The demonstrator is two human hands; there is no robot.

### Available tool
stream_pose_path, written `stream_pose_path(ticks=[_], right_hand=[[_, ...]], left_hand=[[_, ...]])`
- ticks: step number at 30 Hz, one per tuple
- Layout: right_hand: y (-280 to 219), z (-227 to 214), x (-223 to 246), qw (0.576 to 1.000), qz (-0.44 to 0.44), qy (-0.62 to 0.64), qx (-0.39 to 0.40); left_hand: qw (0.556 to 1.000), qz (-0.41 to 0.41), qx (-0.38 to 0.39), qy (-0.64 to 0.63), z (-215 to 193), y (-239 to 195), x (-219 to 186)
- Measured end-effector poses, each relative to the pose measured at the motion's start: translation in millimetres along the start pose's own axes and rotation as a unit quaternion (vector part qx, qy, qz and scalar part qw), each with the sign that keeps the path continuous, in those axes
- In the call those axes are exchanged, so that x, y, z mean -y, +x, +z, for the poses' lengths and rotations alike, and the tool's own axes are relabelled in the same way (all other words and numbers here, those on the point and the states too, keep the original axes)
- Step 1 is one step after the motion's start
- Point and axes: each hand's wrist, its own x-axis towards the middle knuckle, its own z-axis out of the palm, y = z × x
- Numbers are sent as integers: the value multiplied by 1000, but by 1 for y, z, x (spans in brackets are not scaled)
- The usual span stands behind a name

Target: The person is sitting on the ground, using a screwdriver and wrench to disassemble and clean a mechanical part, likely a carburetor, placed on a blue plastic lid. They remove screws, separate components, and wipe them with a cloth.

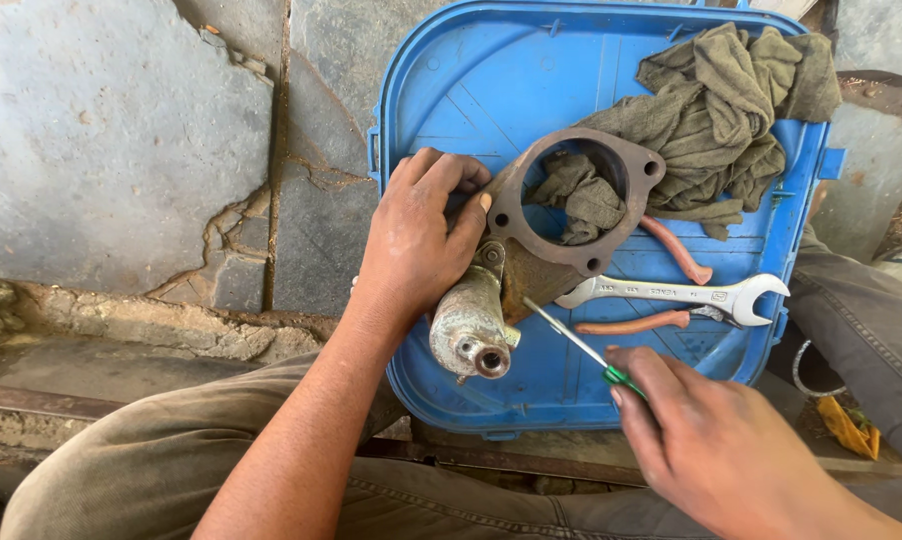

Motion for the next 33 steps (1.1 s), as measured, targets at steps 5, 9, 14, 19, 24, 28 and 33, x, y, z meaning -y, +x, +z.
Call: stream_pose_path(ticks=[5, 9, 14, 19, 24, 28, 33], right_hand=[[-7, -12, -8, 998, 60, -4, 14], [1, -17, -9, 980, 169, -51, 90], [12, -26, -2, 979, 185, 22, 77], [35, -22, 8, 979, 171, 99, 58], [40, -13, 9, 997, 38, 67, -30], [29, -22, 8, 999, -16, -6, -35], [21, -10, 6, 996, 40, -80, 24]], left_hand=[[1000, -3, 1, 3, 0, -1, 0], [1000, 4, -3, 10, 1, 0, 2], [1000, 9, -15, 5, 5, -3, 4], [999, 16, -23, 21, 8, -1, 7], [1000, 16, -24, -5, 7, -3, 6], [1000, 4, -10, -17, 3, -4, 6], [1000, 10, -17, -2, 6, -2, 8]])
